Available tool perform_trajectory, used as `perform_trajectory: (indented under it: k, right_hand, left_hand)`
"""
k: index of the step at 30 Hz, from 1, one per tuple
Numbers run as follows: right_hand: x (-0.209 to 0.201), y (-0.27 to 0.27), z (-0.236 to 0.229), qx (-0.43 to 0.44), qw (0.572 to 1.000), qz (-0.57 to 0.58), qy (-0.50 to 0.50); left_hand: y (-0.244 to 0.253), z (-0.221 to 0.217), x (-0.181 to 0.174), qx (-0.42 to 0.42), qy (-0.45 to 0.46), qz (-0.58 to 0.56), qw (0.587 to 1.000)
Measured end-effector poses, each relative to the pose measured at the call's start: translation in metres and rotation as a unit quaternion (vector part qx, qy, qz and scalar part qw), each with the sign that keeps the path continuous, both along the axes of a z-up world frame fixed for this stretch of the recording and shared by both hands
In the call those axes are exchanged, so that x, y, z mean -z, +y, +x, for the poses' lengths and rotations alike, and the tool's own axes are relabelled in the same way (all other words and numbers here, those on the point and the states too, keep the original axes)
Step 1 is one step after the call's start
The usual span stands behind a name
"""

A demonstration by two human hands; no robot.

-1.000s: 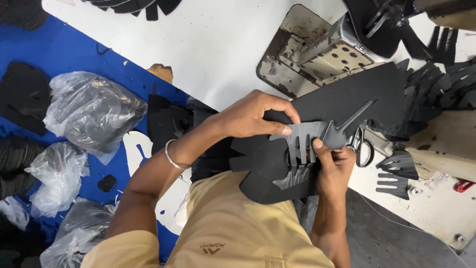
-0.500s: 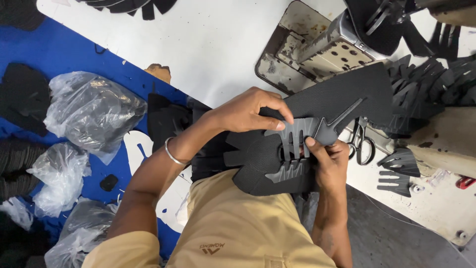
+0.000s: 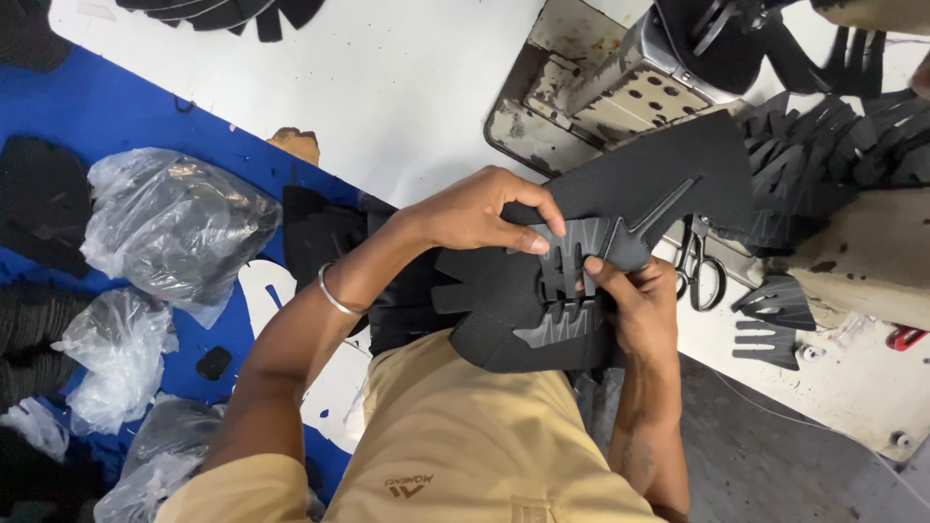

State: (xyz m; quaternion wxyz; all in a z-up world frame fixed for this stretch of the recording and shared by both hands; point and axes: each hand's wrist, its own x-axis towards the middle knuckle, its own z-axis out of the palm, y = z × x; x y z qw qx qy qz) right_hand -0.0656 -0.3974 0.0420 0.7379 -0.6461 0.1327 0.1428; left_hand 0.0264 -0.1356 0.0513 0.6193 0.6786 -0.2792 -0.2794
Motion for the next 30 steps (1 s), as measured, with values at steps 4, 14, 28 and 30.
perform_trajectory:
  k: [4, 14, 28, 30]
  right_hand:
    - [0.008, -0.009, 0.001, -0.002, 1.000, -0.013, 0.014]
    - [0.019, -0.026, 0.004, 0.022, 0.998, 0.034, 0.052]
    - [-0.001, -0.017, 0.007, -0.042, 0.997, -0.065, 0.028]
    - [0.004, -0.017, 0.008, -0.063, 0.995, -0.076, 0.019]
  left_hand:
    - [-0.002, -0.001, 0.004, 0.000, 0.001, 0.008, 1.000]
    - [-0.003, -0.010, -0.003, -0.021, -0.008, 0.018, 1.000]
    - [-0.006, -0.012, -0.003, -0.024, 0.019, 0.028, 0.999]
    - [-0.004, -0.012, -0.004, -0.026, 0.016, 0.031, 0.999]
